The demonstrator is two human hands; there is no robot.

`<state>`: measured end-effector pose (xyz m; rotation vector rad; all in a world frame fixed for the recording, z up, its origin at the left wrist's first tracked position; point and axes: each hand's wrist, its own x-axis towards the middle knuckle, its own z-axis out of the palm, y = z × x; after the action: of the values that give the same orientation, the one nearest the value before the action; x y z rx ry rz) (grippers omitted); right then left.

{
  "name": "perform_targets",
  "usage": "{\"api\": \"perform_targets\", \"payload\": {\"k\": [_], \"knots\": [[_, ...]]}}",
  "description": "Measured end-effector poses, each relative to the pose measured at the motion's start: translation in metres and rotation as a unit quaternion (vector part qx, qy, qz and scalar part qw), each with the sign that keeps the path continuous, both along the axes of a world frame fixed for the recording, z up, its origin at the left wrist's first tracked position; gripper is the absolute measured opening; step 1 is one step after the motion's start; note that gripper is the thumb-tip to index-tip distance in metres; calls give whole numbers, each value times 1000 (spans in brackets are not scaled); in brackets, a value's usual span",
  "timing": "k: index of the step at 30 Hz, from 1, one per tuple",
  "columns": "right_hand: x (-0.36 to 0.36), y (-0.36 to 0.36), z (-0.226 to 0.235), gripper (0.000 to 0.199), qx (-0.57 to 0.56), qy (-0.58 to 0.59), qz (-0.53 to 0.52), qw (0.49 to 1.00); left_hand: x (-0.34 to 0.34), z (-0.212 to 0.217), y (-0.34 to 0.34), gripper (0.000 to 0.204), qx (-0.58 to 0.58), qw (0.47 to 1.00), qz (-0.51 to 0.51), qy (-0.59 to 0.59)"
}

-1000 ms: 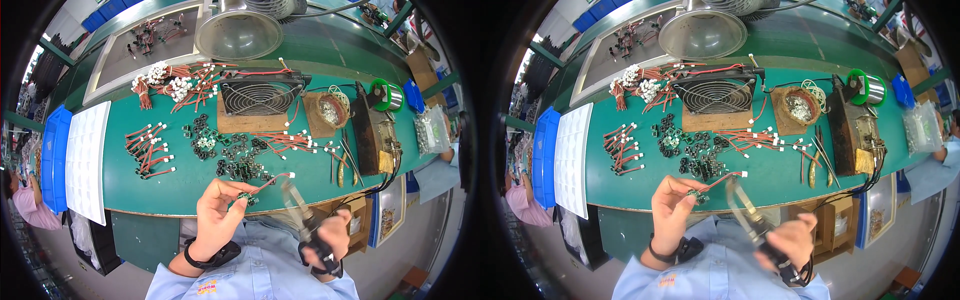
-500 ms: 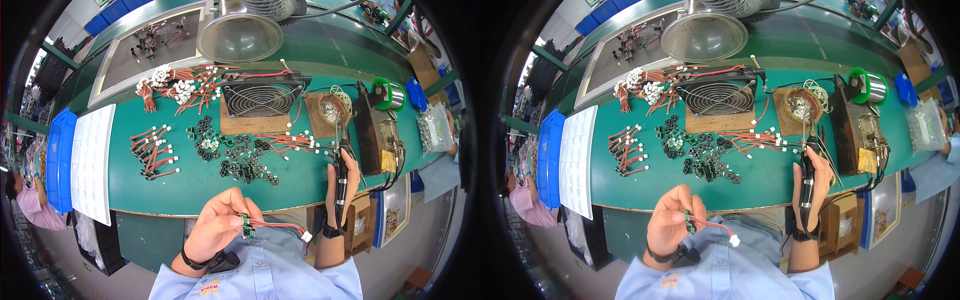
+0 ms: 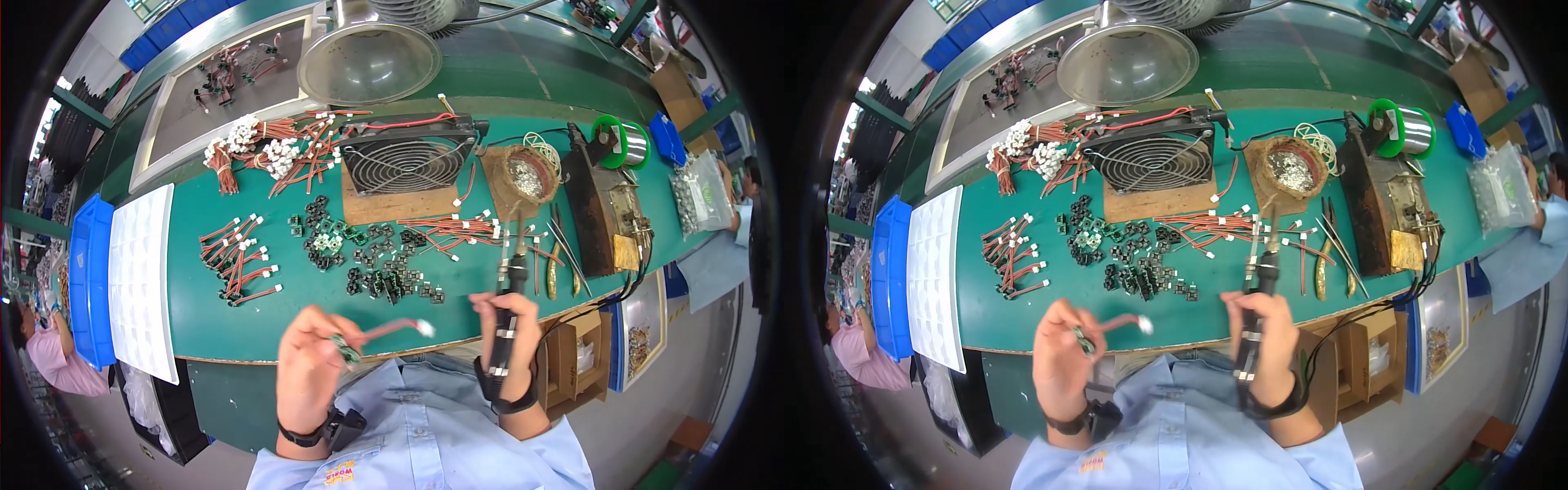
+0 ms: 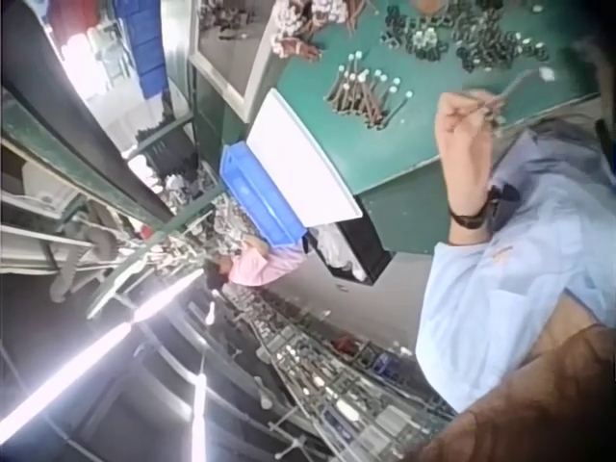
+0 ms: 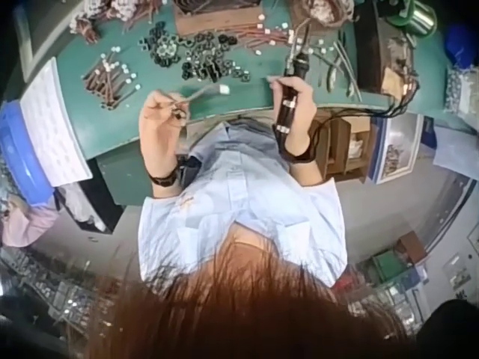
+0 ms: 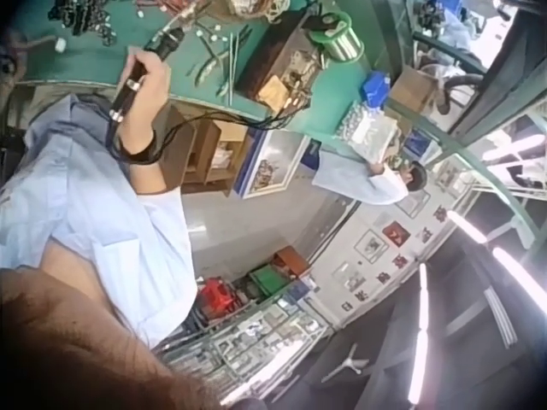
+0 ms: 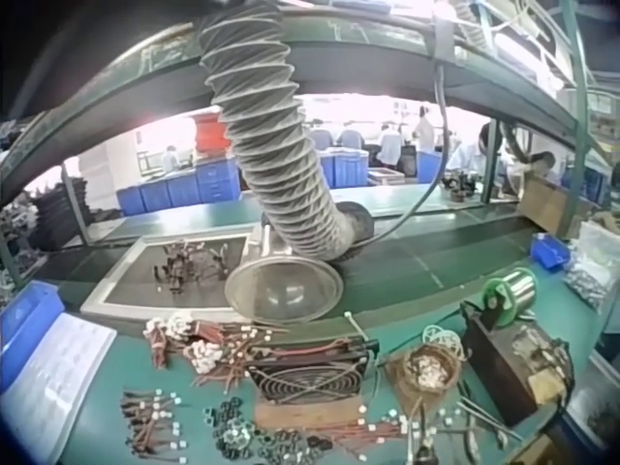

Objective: The person picks up a circuit board and a wire, joins them using a soldering iron, and sets the assembly back onto the table. This process is repeated for two more assemblies before the person reaches for another circuit board.

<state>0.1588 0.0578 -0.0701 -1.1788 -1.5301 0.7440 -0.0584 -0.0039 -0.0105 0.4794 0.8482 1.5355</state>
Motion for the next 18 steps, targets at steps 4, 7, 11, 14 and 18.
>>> {"api": "perform_targets", "payload": {"k": [4, 7, 11, 14, 18], "knots": [[-25, 5, 18, 32, 91, -194, 14, 977, -14, -12, -5, 10, -36, 981, 134, 135], [-29, 10, 14, 34, 114, -204, -19, 972, -19, -12, -8, 9, -26, 980, 136, 144], [-33, 27, 27, 35, 103, -243, -60, 963, -11, -8, -6, 8, -31, 981, 136, 136], [-35, 36, 22, 35, 87, -278, -62, 955, -1, -2, -4, 8, -33, 982, 129, 131], [-26, 38, 21, 36, 74, -300, -36, 950, 3, 4, -1, 8, -25, 983, 114, 143]]}}
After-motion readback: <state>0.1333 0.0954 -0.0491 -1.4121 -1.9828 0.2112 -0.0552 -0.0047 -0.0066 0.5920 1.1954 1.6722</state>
